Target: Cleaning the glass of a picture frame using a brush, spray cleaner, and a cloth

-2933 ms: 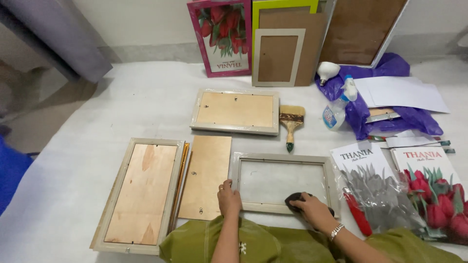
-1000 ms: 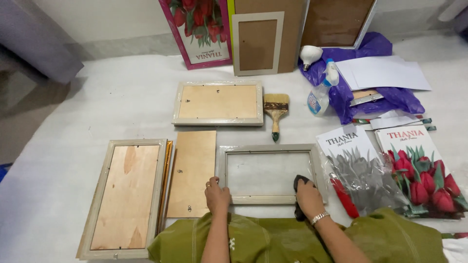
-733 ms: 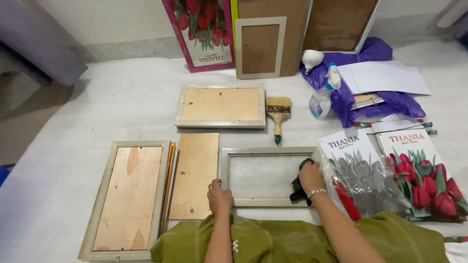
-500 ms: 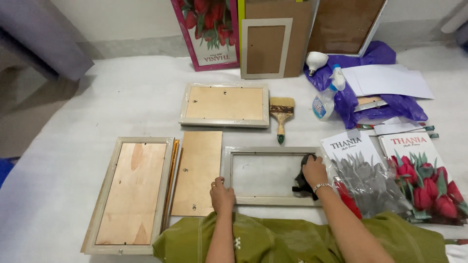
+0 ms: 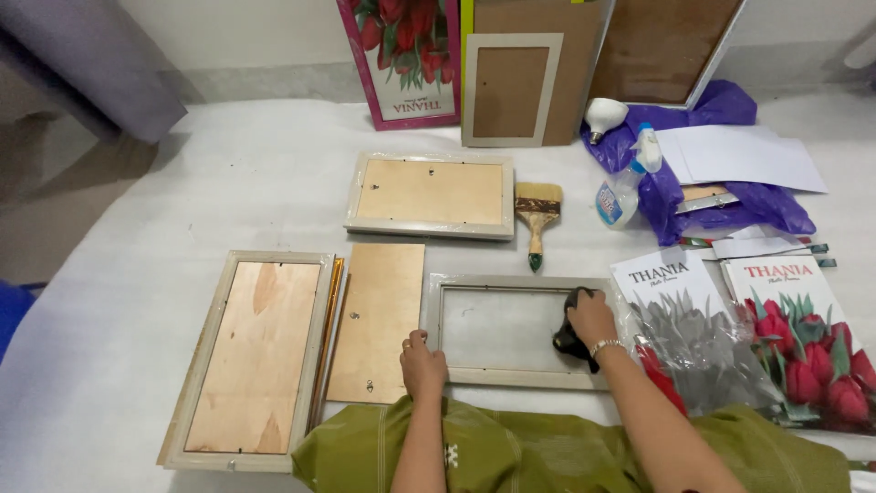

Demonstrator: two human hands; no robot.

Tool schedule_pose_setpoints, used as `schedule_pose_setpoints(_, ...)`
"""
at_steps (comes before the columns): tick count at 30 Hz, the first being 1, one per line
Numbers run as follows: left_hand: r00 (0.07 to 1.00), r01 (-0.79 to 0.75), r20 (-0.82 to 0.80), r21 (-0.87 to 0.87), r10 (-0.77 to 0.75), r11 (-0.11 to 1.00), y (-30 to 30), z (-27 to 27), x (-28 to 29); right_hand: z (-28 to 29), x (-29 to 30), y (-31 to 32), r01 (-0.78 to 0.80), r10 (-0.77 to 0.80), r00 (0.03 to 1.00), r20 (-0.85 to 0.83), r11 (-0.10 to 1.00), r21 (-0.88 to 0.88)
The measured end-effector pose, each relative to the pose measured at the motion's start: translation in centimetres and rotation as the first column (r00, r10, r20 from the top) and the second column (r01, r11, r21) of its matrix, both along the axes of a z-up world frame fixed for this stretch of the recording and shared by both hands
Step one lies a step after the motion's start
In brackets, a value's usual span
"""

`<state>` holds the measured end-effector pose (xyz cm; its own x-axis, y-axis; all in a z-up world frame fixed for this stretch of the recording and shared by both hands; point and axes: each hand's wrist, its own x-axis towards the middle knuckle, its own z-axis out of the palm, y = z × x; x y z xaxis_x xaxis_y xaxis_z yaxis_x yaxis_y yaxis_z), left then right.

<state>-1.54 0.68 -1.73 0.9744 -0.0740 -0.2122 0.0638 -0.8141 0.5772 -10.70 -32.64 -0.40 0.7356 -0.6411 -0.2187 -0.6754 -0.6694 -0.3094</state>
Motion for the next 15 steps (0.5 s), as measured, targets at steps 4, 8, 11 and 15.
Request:
schedule_pose_setpoints(4,0.999,0.003,0.042,-0.015,-0.002,1.0,0.1,0.0,-0.2,-2.6,-1.0,-0.6,-0.068,0.067,0.998,-0.015,0.994,-0.091)
schedule_pose_setpoints(8,0.999,0.0,0.046,-0.008,0.001,1.0,0.0,-0.8,0.3,3.2,-4.8,5.6,-0.348,0.342,0.934,-0.105,0.936,-0.047)
schedule_pose_setpoints(11,1.0,-0.003,0.019,-0.004,0.003,1.0,-0.1,-0.5,0.4,5.9,-6.1,7.5,-0.421,0.423,0.894,-0.146,0.906,0.043)
schedule_pose_setpoints(15,1.0,-0.005,-0.002,0.006,0.005,1.0,-0.1,-0.8,0.7,5.1,-3.0,4.9,-0.33,0.326,0.941,-0.091,0.944,-0.027)
